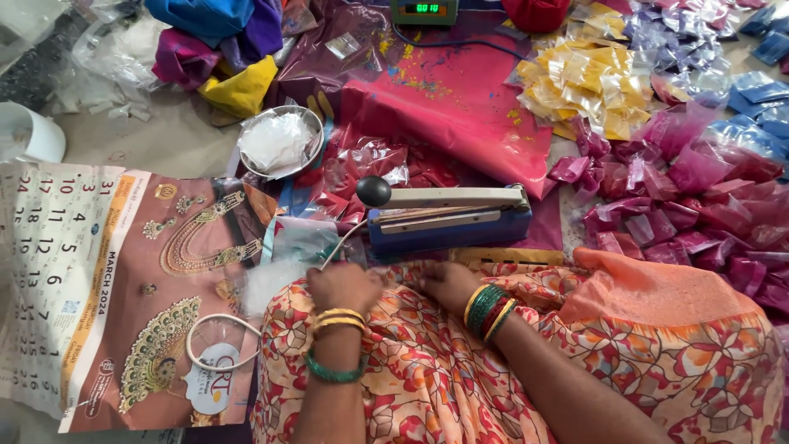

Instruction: The person seals small red-filled plastic bags using a manual heat sealer.

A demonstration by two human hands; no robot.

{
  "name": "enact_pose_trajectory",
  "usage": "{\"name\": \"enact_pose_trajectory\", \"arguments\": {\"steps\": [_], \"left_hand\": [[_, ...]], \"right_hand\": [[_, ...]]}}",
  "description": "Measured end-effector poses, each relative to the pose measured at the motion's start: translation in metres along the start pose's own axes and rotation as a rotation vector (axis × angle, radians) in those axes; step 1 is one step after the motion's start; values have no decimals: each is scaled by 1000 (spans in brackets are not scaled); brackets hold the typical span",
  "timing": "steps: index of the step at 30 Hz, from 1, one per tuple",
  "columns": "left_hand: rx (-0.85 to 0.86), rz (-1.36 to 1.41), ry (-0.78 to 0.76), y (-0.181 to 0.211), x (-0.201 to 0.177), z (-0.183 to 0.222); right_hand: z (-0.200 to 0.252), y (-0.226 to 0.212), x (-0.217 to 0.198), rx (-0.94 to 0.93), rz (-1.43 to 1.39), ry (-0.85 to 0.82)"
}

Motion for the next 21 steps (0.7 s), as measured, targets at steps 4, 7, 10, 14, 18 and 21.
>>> {"name": "enact_pose_trajectory", "arguments": {"steps": [4, 7, 10, 14, 18, 21], "left_hand": [[126, -383, -247, 28, 28, 30], [287, -379, -152, 49, 49, 29], [405, -417, -184, 64, 61, 33], [479, -366, -199, 73, 70, 33], [474, -362, -211, 74, 72, 34], [473, -373, -206, 76, 82, 30]], "right_hand": [[3, -11, 16, -182, 188, -87], [2, -6, 26, -242, 303, -151], [8, -13, 29, -261, 467, -214], [15, -6, 32, -133, 609, -335], [7, 12, 40, -148, 637, -351], [9, 11, 39, -138, 640, -314]]}}
Point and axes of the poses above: each hand's wrist, its own z-axis away from the middle knuckle, its own x-axis out of the palm, y = z × x, the point moved 8 cm from there along -z, towards the middle knuckle, and after that the axes turned 5 degrees about -x, right-handed, at the moved point
